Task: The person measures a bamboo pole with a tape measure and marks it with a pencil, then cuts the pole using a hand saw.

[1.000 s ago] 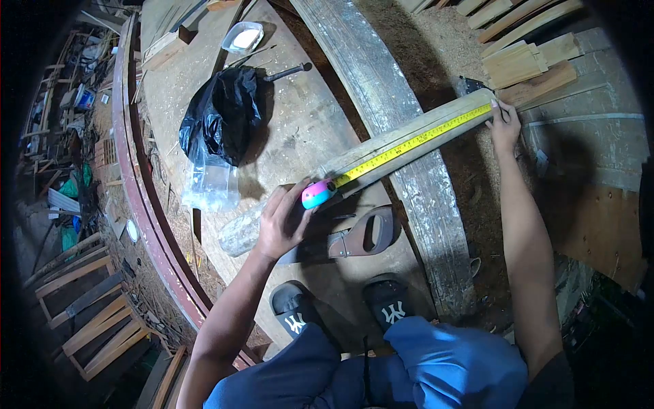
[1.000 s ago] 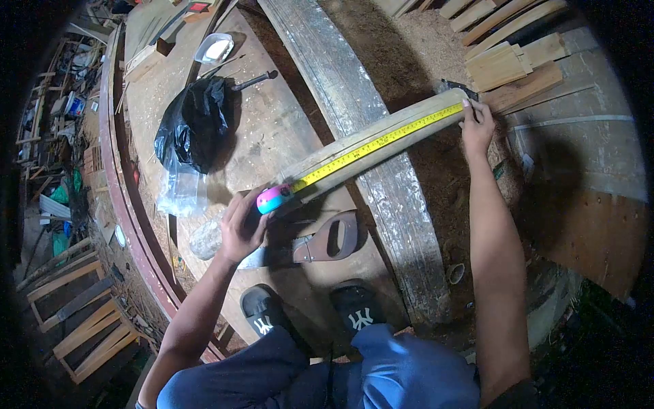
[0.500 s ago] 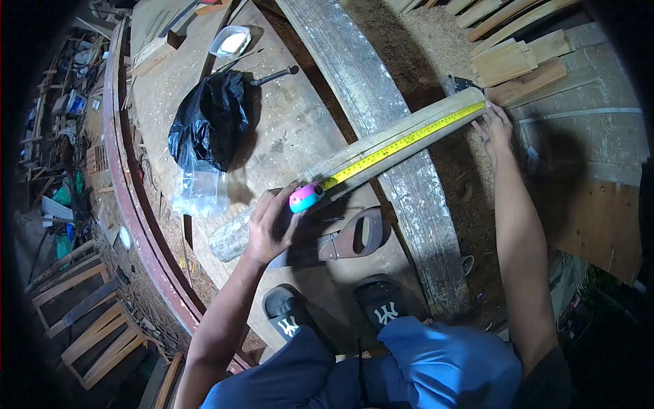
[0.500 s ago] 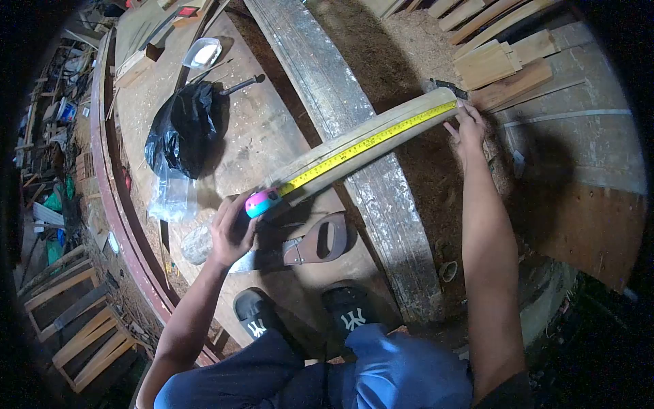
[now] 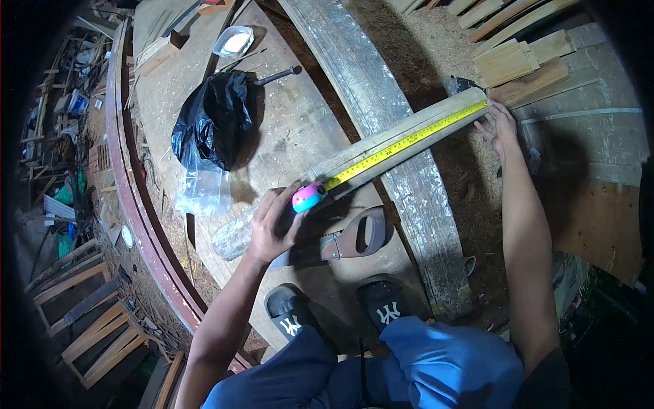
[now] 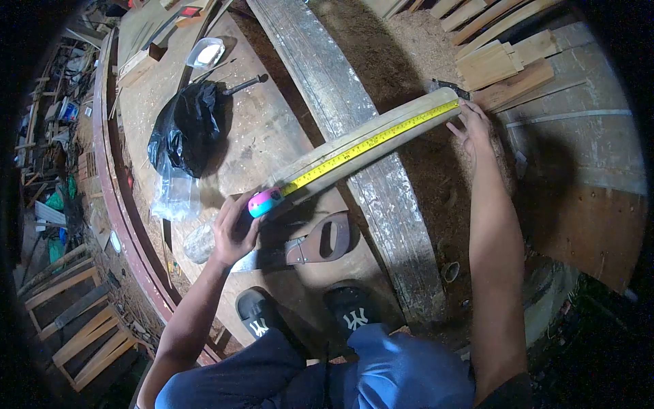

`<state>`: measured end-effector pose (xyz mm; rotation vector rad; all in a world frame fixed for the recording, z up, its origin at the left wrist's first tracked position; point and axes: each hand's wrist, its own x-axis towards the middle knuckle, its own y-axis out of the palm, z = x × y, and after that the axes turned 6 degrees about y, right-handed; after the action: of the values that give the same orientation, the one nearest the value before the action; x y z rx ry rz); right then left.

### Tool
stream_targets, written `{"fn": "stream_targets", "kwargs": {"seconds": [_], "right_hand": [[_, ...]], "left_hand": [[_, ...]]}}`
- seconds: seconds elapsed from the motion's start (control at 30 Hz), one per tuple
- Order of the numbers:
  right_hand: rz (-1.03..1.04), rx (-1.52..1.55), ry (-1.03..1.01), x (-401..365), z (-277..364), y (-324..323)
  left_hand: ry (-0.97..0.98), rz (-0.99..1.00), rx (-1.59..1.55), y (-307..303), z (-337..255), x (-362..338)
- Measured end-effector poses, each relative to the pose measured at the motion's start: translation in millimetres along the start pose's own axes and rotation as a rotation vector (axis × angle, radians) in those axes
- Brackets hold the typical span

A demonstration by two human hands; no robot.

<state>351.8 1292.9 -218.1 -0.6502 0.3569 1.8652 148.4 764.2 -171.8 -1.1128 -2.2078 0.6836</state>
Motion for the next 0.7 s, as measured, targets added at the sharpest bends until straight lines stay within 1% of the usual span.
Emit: {"fn": "stream_targets", "kwargs": {"seconds": [0.13, 0.2, 0.3, 0.7], "right_hand": [[-0.007, -0.033, 0.003, 1.0, 4.2, 1.3], [0.029, -0.023, 0.0, 2.8, 3.8, -0.4], [0.03, -0.013, -0.004, 6.6, 0.5, -1.2], [0.045, -0.011, -0.011, 7.2, -1.4, -2.2]], "left_hand": [[-0.007, -0.001, -0.01, -0.3, -1.4, 0.9], [0.022, -0.03, -0.013, 0.6, -1.6, 2.2], [0.057, -0.035, -0.001, 1.4, 0.7, 2.0], [0.045, -0.015, 0.004, 0.9, 1.5, 1.6]]}}
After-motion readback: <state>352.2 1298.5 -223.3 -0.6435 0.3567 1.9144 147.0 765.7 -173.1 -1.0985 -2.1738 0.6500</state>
